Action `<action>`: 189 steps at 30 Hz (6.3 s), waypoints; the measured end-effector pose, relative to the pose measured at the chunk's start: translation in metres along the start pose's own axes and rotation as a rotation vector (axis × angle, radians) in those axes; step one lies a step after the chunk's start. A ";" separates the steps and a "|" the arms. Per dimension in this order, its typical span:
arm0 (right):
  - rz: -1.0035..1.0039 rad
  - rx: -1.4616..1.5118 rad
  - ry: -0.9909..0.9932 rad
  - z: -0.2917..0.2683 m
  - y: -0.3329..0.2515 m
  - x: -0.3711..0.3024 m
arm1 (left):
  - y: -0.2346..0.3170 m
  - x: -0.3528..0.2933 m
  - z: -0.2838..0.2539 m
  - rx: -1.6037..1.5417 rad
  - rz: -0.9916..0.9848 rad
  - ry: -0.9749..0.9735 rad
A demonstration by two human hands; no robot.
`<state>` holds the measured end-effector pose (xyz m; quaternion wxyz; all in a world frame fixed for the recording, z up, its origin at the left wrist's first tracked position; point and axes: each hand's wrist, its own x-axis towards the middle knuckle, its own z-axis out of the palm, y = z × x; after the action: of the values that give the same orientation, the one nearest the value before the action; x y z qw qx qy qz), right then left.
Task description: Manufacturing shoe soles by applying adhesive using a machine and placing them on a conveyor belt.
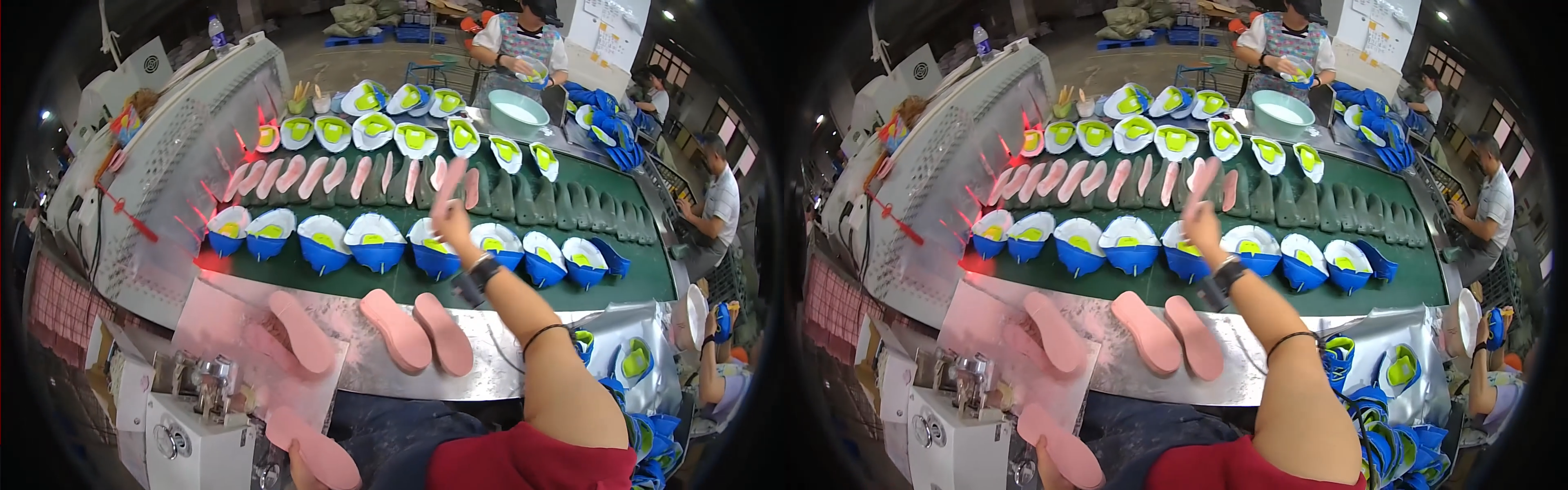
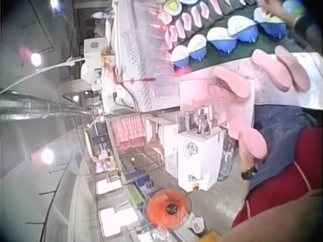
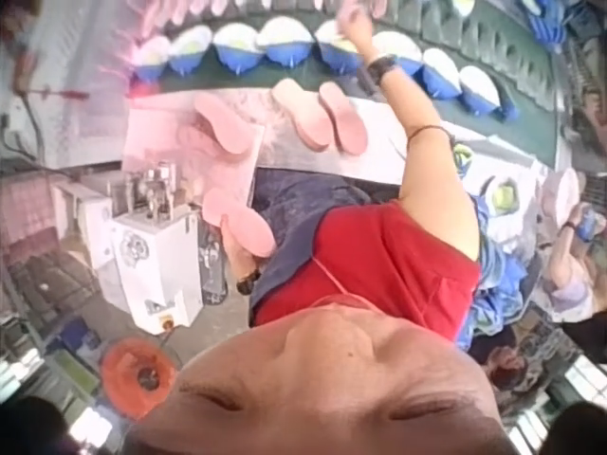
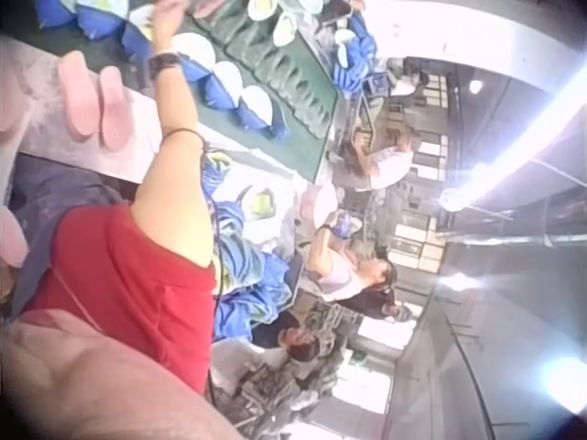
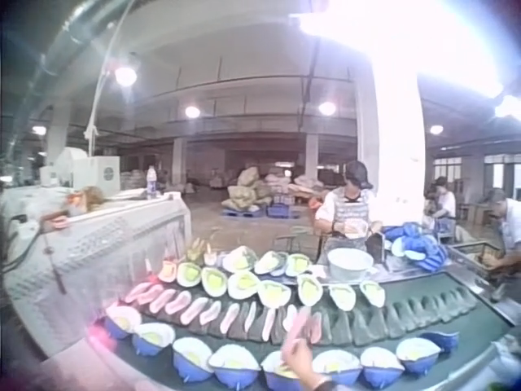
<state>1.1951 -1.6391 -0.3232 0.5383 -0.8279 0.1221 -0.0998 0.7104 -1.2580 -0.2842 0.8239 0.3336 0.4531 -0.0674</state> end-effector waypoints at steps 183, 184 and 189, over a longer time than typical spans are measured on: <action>-0.238 0.204 -0.221 -0.025 -0.005 -0.088 | -0.031 -0.032 0.051 0.168 -0.007 -0.083; -0.397 0.208 -0.503 -0.006 -0.030 -0.131 | -0.030 -0.028 0.056 0.170 0.056 -0.102; -0.439 0.143 -1.134 0.032 -0.101 -0.338 | -0.024 -0.024 0.070 0.284 0.424 -0.038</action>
<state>0.8928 -1.4674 -0.2552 0.5405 -0.7197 -0.3639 0.2398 0.7361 -1.3238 -0.2509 0.7731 0.5320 0.3433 0.0375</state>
